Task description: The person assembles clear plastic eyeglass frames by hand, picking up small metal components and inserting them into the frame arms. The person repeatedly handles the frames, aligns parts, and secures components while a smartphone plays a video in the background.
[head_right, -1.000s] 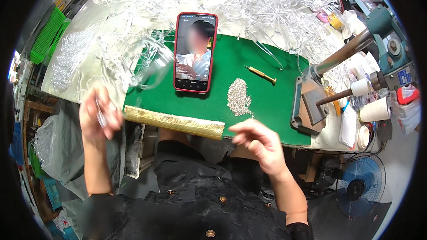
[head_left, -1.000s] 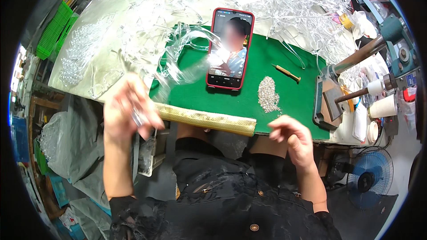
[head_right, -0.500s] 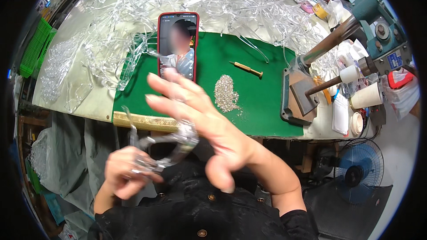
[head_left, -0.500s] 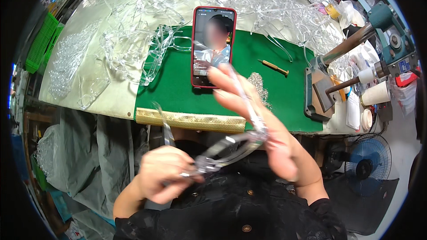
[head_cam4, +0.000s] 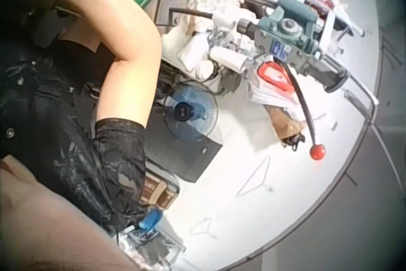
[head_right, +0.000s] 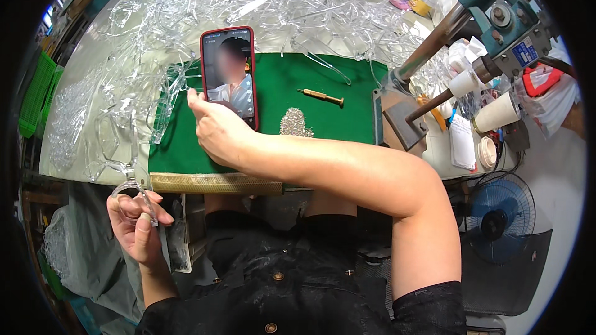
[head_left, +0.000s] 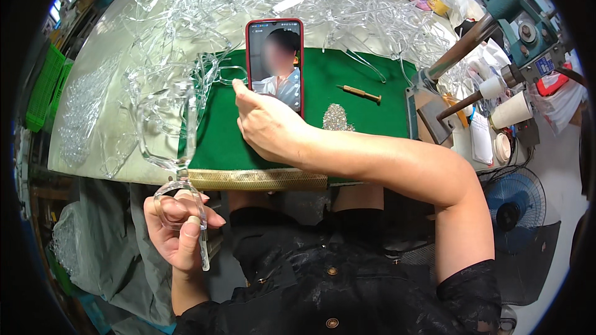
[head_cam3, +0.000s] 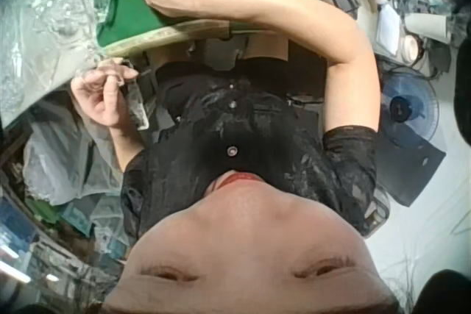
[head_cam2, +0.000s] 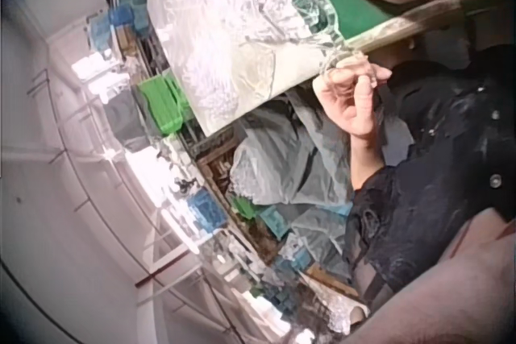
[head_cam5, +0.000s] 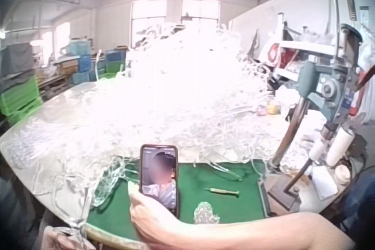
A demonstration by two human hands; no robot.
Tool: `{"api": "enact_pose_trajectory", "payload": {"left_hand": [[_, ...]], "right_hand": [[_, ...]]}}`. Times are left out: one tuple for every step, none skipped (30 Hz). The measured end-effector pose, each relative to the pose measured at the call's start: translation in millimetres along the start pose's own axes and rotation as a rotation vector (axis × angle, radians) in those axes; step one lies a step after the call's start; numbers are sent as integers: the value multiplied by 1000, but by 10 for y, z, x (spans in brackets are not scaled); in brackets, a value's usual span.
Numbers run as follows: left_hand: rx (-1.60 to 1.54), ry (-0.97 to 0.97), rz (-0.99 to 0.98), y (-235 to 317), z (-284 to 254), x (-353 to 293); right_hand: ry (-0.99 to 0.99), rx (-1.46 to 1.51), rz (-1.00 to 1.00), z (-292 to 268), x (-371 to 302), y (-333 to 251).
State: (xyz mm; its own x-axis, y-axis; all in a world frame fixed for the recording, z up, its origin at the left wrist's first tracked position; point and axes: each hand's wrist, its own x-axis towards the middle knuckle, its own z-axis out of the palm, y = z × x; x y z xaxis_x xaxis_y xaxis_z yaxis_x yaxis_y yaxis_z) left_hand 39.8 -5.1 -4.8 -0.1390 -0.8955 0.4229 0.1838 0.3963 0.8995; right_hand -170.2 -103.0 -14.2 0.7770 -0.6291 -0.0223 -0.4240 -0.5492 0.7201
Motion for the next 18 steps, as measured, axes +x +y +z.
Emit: {"api": "enact_pose_trajectory", "payload": {"left_hand": [[-7,-13,1,-11,22,3],[-16,-25,3,-19,51,9],[-25,-37,4,-27,64,11],[-7,-44,-30,-40,63,5],[6,-25,-56,-34,76,3],[19,-6,-83,-23,103,12],[32,13,-109,-19,118,19],[29,-41,-124,-29,61,26],[-22,-35,-134,-53,59,54],[-63,-44,-117,-69,75,102],[-98,-45,-106,-55,88,134],[-121,-59,-126,-34,124,174],[-171,-65,-111,-71,110,161],[-227,-73,-81,-79,140,179],[-278,-78,-49,-90,161,197],[-304,-75,-66,-88,185,212],[-333,-86,-84,-79,240,254],[-353,-83,-103,-66,257,276]], "right_hand": [[-38,17,-13,6,5,16],[-58,41,-32,46,-10,48],[0,25,12,80,-73,85],[-63,16,26,92,-109,100],[-121,12,38,84,-135,117],[-69,-14,72,127,-192,126],[-77,27,67,154,-200,144],[6,16,84,156,-221,157],[89,6,101,148,-247,167],[182,114,129,129,-297,185],[276,231,152,23,-353,227],[362,348,175,-70,-433,264],[446,543,271,-141,-555,301],[406,708,337,-157,-739,327],[367,874,401,-155,-893,328],[374,911,405,-69,-1021,251],[380,942,423,47,-1148,129],[339,895,398,86,-1173,11]]}}
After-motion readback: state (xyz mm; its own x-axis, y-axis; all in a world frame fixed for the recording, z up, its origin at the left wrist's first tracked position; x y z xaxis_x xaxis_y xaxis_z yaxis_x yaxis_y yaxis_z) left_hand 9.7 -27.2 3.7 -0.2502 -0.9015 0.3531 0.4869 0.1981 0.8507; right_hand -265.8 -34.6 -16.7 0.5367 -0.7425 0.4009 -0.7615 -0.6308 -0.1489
